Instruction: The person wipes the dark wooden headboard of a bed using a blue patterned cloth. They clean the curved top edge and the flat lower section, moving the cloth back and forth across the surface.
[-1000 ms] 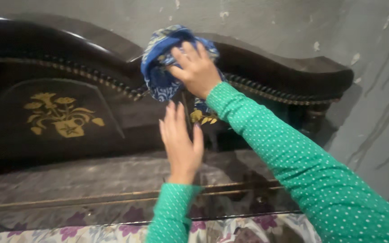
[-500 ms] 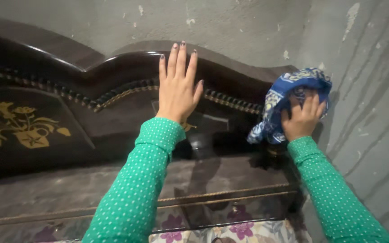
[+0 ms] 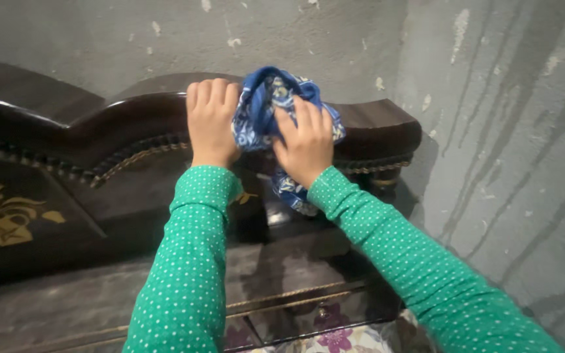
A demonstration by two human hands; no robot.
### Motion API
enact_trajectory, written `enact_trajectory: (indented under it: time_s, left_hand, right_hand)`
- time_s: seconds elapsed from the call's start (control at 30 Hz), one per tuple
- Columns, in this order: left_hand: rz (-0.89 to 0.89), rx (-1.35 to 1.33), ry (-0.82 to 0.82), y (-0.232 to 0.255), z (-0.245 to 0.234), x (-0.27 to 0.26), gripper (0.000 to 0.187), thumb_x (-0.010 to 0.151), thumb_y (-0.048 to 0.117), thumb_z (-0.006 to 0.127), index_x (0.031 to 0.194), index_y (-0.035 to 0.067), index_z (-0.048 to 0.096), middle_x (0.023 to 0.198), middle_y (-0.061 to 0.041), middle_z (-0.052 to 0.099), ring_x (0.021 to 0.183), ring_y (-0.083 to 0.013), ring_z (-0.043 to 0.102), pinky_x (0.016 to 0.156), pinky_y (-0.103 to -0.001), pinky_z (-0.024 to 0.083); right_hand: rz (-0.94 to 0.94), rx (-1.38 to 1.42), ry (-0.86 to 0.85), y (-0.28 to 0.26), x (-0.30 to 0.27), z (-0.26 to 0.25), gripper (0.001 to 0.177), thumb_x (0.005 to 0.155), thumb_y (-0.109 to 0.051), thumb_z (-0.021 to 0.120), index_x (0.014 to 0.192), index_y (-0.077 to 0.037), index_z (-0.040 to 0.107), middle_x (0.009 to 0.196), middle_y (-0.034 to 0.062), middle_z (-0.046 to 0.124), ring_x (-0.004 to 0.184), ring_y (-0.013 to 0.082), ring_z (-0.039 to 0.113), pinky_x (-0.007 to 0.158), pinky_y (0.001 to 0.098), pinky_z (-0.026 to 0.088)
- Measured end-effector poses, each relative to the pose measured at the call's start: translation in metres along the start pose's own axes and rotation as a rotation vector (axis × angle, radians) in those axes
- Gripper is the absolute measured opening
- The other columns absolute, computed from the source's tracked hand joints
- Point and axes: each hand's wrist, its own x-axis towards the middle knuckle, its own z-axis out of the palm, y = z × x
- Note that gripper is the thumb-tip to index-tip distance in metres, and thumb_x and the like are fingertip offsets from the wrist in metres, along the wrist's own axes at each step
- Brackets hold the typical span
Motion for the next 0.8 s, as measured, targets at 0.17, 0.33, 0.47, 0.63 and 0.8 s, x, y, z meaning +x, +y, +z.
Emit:
enact_trajectory:
  time_s: [0.17,0.33,0.47,0.63,0.8]
  left_hand:
    - [0.035,-0.045,0.078,0.005,-0.007,-0.002,0.028,0.099,0.027,0.065,0.110,0.002,0.064,0.113,-0.016,0.062,0.113,-0.0366,0.054,0.106,-0.050,0.038]
    - [0.015,-0.071,0.094,0.008,-0.008,-0.004,0.029,0.100,0.027,0.065,0.112,0.001,0.064,0.116,-0.016,0.061,0.117,-0.0369,0.053,0.109,-0.051,0.036]
    - [-0.015,-0.079,0.069,0.010,-0.007,-0.002,0.028,0.099,0.028,0.066,0.109,0.001,0.064,0.112,-0.017,0.060,0.116,-0.0382,0.052,0.109,-0.052,0.036]
    - [0.012,-0.095,0.107,0.007,-0.008,-0.005,0.032,0.099,0.029,0.066,0.114,0.000,0.063,0.115,-0.017,0.061,0.118,-0.0382,0.051,0.111,-0.052,0.034]
    - [-0.021,-0.091,0.093,0.009,-0.006,-0.005,0.031,0.099,0.029,0.065,0.112,0.000,0.063,0.115,-0.017,0.060,0.119,-0.0382,0.051,0.112,-0.053,0.033]
  right_hand:
    - [-0.061,-0.054,-0.101,0.063,-0.052,-0.020,0.054,0.072,-0.018,0.082,0.123,-0.012,0.065,0.131,0.0245,0.058,0.118,0.0434,0.055,0.097,0.0579,0.044]
    - [0.124,-0.345,-0.021,0.142,-0.118,-0.051,0.056,0.077,-0.018,0.081,0.129,-0.007,0.062,0.140,0.0284,0.053,0.130,0.0489,0.052,0.105,0.0609,0.043]
    - [0.400,-0.247,0.127,0.176,-0.138,-0.040,0.054,0.093,-0.014,0.072,0.142,0.001,0.055,0.147,0.0375,0.045,0.132,0.0558,0.048,0.111,0.0557,0.043]
    - [0.845,-0.145,0.171,0.200,-0.112,-0.028,0.047,0.099,-0.024,0.067,0.139,-0.001,0.057,0.132,0.0285,0.060,0.123,0.0495,0.058,0.105,0.0524,0.046]
    - [0.737,-0.185,0.309,0.214,-0.167,-0.005,0.053,0.099,-0.019,0.065,0.143,0.008,0.051,0.140,0.0347,0.053,0.129,0.0511,0.053,0.112,0.0514,0.044]
